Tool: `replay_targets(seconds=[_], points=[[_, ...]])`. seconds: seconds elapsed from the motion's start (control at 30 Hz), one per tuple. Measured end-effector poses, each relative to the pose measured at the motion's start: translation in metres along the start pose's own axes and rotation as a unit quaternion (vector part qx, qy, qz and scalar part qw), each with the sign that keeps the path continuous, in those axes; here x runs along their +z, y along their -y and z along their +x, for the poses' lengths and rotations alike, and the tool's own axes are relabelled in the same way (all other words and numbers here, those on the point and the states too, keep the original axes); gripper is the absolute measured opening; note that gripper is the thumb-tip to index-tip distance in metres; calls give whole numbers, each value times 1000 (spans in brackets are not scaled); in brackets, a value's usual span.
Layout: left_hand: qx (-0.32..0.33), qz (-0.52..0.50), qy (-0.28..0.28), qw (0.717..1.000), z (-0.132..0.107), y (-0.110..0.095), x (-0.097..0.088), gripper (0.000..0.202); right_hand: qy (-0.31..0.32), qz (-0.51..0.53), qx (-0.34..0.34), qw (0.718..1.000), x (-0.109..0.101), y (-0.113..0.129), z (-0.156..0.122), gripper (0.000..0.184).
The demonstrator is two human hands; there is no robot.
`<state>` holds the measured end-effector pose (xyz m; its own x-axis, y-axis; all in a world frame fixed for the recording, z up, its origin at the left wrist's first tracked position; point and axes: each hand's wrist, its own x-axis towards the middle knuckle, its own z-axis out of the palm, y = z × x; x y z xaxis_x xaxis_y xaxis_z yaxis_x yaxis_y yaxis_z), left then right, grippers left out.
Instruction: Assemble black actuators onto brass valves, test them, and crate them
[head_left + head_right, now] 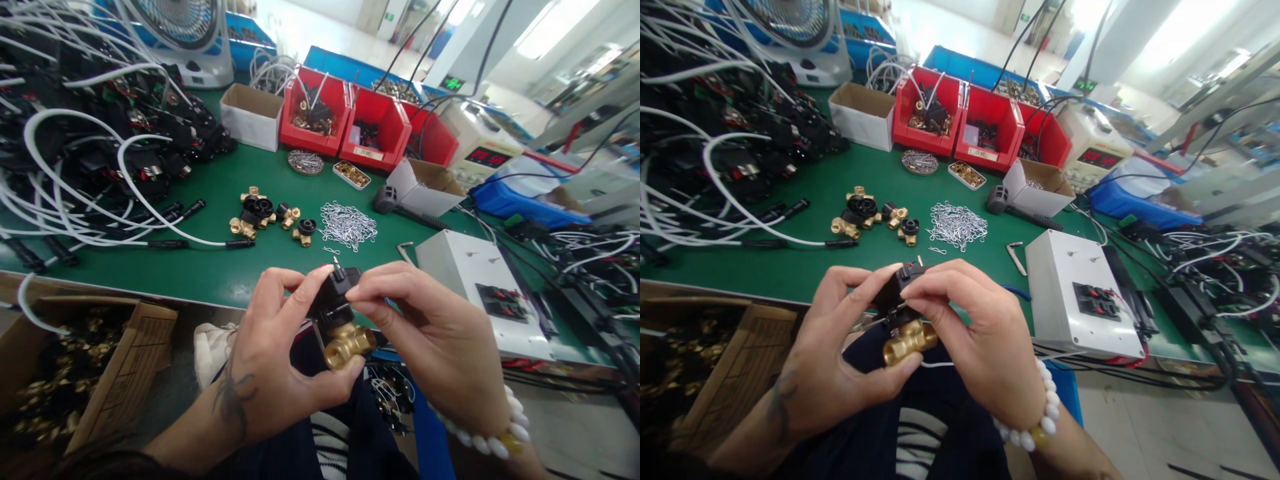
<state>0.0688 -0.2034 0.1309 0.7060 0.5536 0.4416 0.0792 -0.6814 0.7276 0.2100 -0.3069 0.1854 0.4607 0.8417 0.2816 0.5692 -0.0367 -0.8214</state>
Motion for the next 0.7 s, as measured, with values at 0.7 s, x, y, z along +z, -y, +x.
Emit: replay_targets(seconds=[0.7], points=[[-92, -95, 50, 990, 5, 41, 24, 67, 19, -419, 91, 903, -28, -112, -71, 38]])
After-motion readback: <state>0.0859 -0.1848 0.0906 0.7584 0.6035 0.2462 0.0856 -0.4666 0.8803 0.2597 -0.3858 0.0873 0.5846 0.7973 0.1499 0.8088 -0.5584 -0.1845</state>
